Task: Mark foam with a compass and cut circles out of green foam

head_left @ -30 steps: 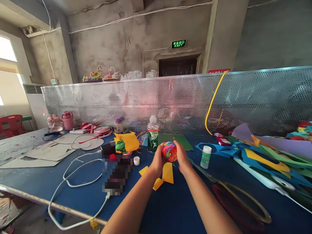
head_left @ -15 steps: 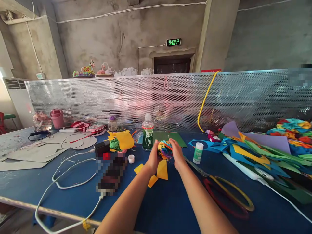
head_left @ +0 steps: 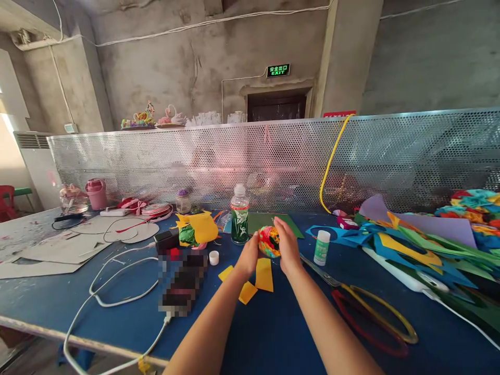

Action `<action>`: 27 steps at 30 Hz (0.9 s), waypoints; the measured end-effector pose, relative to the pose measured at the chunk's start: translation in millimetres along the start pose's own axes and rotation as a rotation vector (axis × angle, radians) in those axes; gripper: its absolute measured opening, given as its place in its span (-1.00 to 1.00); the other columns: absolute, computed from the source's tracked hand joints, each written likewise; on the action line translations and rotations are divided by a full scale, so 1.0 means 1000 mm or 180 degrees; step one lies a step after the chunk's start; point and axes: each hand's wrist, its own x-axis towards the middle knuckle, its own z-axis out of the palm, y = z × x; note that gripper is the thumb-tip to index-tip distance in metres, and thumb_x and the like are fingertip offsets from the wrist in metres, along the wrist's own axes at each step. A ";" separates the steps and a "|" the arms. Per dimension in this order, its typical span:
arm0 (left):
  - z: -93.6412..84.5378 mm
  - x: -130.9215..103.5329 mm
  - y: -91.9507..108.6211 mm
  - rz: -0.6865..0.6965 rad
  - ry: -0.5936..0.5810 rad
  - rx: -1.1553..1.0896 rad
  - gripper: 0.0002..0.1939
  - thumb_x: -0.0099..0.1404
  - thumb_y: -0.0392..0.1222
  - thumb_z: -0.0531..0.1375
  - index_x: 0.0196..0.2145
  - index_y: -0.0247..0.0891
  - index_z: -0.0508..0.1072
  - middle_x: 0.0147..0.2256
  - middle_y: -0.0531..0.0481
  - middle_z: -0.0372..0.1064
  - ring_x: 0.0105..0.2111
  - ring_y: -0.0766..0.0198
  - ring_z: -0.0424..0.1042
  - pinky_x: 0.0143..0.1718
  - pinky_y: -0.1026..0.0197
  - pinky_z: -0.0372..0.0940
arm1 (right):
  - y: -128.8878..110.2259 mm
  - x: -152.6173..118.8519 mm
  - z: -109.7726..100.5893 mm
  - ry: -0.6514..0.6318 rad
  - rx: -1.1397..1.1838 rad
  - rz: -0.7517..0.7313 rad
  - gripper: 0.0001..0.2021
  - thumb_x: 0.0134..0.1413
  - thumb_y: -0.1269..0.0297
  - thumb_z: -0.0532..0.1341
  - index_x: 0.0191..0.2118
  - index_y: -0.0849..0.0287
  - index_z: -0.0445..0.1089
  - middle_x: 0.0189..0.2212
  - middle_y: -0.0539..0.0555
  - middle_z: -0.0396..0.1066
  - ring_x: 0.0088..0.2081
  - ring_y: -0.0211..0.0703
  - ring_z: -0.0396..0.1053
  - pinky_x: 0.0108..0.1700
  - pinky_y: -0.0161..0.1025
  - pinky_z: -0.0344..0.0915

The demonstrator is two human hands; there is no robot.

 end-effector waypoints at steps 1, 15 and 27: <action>0.002 -0.003 0.001 -0.0047 -0.0046 -0.0002 -0.63 0.23 0.00 0.13 -0.18 -0.35 0.48 -0.30 -0.15 0.51 -0.17 0.03 0.45 -0.09 0.04 0.29 | 0.004 0.003 -0.003 0.0031 -0.0105 0.0013 -0.50 -0.13 -0.01 0.18 -0.04 0.11 0.36 0.12 0.10 0.24 0.19 0.01 0.07 0.19 -0.09 -0.03; -0.013 0.001 0.008 -0.0163 0.0424 0.0186 -0.50 0.28 0.11 -0.03 -0.19 -0.37 0.46 -0.37 -0.18 0.50 -0.23 0.00 0.47 -0.16 0.01 0.29 | -0.014 -0.022 0.013 -0.0539 0.0024 -0.0391 -0.49 0.06 -0.03 0.02 0.06 0.13 0.29 0.11 0.08 0.27 0.13 -0.10 0.18 0.12 -0.15 0.09; -0.017 0.001 0.026 0.0285 0.0870 -0.0510 -0.40 0.30 0.20 -0.16 0.07 -0.25 0.28 -0.05 -0.11 0.38 -0.11 0.12 0.42 -0.12 0.16 0.31 | 0.009 -0.024 0.008 -0.1260 -0.0552 0.0583 -0.64 -0.10 -0.02 0.24 -0.17 0.02 0.46 -0.19 0.06 0.48 -0.14 0.06 0.40 -0.09 -0.03 0.28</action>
